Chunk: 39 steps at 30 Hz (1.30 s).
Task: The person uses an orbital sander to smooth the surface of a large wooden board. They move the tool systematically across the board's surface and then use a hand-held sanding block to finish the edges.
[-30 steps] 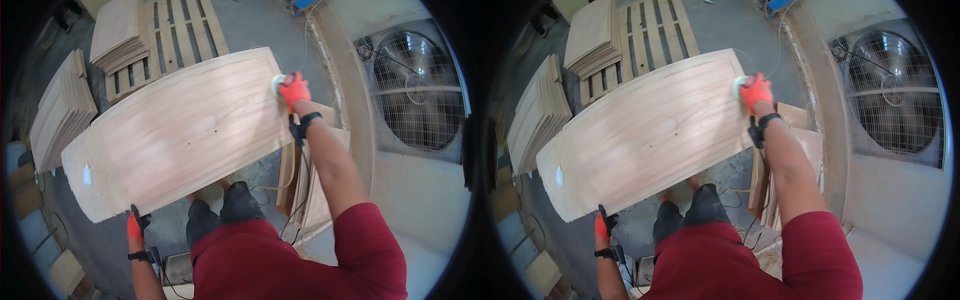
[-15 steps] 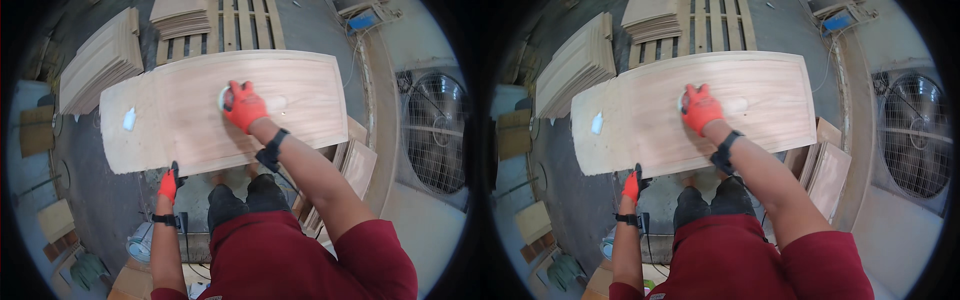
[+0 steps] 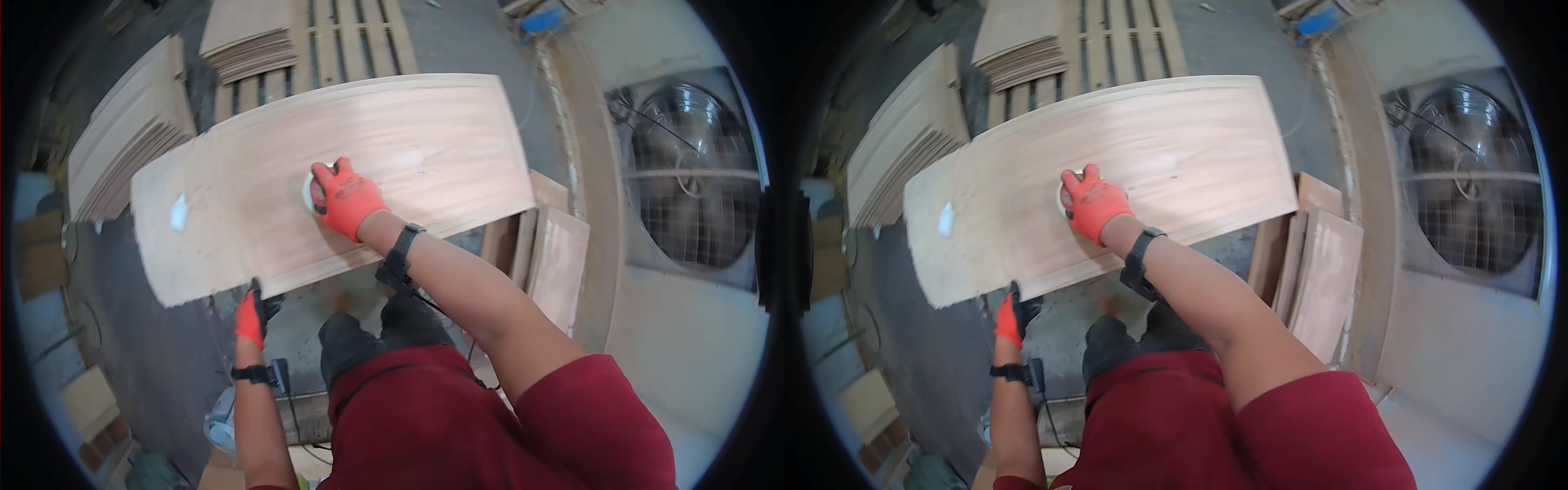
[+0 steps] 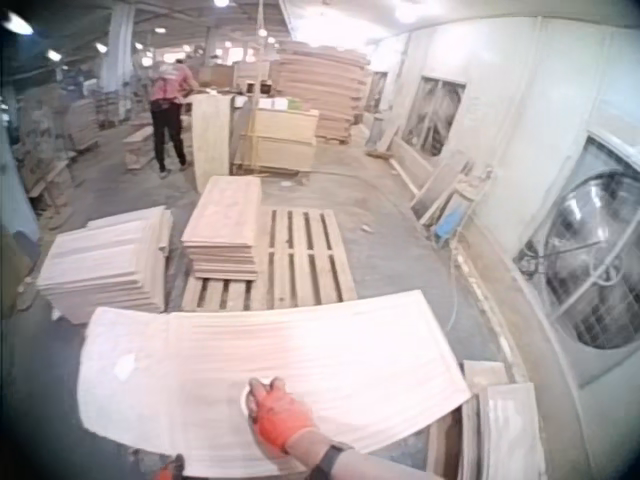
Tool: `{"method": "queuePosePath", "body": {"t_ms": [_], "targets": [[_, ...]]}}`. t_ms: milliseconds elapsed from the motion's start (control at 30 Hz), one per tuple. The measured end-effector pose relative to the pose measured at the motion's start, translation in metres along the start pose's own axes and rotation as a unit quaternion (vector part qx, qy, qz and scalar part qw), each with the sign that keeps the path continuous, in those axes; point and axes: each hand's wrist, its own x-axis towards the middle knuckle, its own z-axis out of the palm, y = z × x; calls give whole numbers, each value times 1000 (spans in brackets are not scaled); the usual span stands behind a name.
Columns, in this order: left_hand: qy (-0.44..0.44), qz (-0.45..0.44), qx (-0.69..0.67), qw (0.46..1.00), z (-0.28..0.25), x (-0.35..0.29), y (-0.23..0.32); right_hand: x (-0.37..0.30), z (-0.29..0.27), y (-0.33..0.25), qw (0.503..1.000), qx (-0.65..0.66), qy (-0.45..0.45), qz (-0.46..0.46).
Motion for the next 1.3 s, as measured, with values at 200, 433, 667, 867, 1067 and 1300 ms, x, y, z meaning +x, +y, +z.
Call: {"method": "queuePosePath", "body": {"t_ms": [200,433,667,867,1067,1300], "targets": [[32,-8,-20,999,-4,-7,-2,-47,-71,181,984,-2,104,144],[31,-12,7,999,-5,-12,6,-115,-127,377,923,-27,189,335],[49,-18,-14,999,-13,-5,-2,-111,-99,300,944,-17,137,300],[-1,-14,-30,999,-5,4,-4,-88,-23,125,987,-14,78,137],[-76,-6,-151,986,-10,-17,-2,-71,57,-43,999,-23,-13,-45],[-83,1,-143,986,-36,-20,2,-72,106,-132,990,-24,-88,-109]]}}
